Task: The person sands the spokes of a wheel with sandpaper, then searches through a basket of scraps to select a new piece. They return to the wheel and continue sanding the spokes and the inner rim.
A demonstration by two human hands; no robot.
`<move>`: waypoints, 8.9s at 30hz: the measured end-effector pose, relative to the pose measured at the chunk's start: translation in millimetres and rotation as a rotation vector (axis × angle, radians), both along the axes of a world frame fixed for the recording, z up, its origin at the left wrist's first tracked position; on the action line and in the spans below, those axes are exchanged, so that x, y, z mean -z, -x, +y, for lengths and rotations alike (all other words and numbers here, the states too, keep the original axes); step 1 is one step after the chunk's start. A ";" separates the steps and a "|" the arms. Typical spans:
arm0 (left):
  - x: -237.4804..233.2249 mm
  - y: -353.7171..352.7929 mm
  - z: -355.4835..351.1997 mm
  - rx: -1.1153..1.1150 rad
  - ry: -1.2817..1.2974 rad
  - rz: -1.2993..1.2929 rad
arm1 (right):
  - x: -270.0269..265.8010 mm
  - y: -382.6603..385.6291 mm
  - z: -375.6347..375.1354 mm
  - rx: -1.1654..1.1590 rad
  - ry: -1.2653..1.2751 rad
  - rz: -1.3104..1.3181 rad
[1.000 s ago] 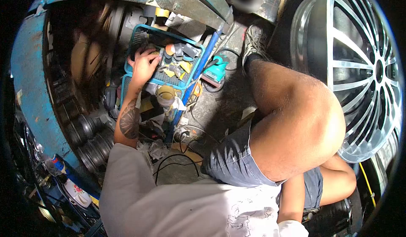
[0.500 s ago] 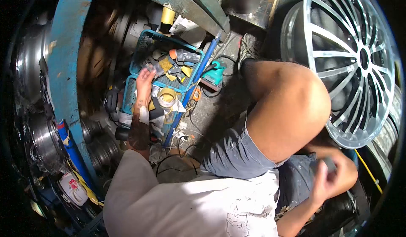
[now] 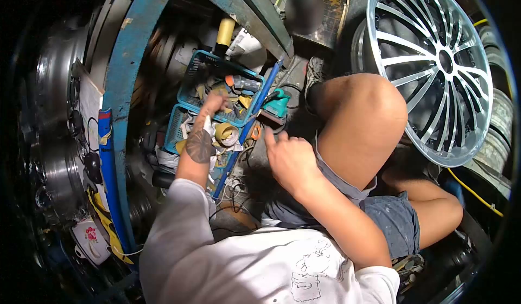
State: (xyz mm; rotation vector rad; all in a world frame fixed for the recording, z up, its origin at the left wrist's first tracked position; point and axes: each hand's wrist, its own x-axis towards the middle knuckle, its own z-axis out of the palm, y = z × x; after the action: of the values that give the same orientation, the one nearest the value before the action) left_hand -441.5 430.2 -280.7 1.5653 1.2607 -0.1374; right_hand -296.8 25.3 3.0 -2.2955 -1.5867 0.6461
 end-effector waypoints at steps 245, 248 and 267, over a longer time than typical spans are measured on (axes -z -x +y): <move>-362.1 -415.5 -369.3 1.380 0.111 -0.501 | -24.8 -253.9 -207.5 0.724 -0.705 1.026; -356.0 -422.7 -337.4 1.207 -0.216 -0.615 | -26.2 -245.7 -202.5 0.652 -0.493 0.235; -347.8 -432.3 -287.6 1.087 -0.409 -0.644 | -3.4 -240.2 -158.6 0.229 -0.134 -0.435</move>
State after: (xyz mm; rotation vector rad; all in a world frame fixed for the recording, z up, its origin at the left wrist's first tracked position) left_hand -9.1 142.6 67.1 2.2579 -0.1590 -0.0457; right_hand -56.5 -133.3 6.4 -2.5789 -1.4406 -0.0191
